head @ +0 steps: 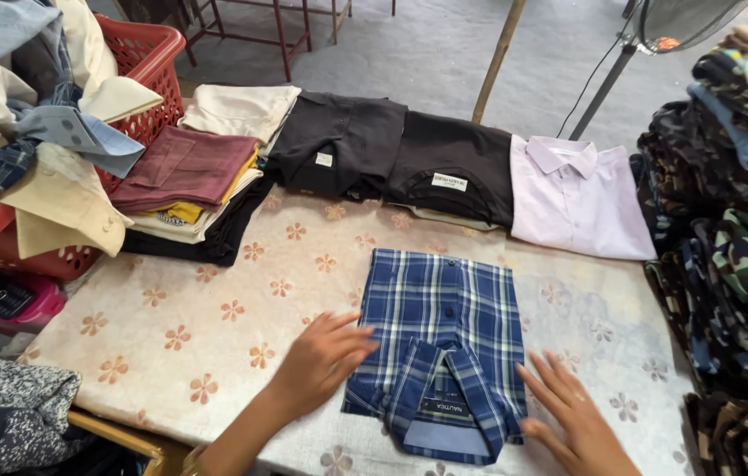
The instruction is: The person folds multiple shirts on a work table and arranges them in stacks.
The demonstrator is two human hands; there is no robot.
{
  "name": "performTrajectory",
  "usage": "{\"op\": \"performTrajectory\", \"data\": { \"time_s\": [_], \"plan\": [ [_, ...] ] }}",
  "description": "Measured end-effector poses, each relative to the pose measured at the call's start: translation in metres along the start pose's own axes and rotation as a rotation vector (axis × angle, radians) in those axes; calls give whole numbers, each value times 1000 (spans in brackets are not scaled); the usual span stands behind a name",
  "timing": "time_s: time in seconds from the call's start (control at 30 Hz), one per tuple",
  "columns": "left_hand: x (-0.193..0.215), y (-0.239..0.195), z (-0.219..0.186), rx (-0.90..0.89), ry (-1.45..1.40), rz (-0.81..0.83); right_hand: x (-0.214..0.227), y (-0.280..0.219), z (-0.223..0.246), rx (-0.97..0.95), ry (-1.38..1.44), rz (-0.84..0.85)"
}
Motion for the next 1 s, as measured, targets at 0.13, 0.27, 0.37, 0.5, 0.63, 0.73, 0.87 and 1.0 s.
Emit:
{"op": "performTrajectory", "data": {
  "time_s": [0.13,0.27,0.37,0.5,0.63,0.73,0.87,1.0],
  "plan": [
    [-20,72,-46,-239,94,-56,10,71,72,102,4,26],
    [-62,132,-33,-294,293,92,-17,128,41,95,-76,0],
    [-66,139,-11,-153,274,211,-22,132,12,16,-68,-71],
    [-51,94,-21,-186,220,284,-40,84,1,-27,-30,-102],
    [-45,29,-21,-215,223,357,-59,21,18,-49,25,3],
    [-29,-9,-26,-147,181,408,-114,-18,-15,162,-59,-52],
    [-6,-33,-27,-136,57,452,-156,-52,-70,-39,-232,-2],
    [18,1,-19,102,-34,374,21,-6,37,-353,505,67]
  ]
}}
Point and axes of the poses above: each hand's wrist, its own y-axis towards the middle knuckle, its own x-axis out of the back of the hand, z = x × y, the point moved 3 cm from there along y, towards the middle knuckle, and after that the axes turned 6 degrees about y, right-handed, at the moved point
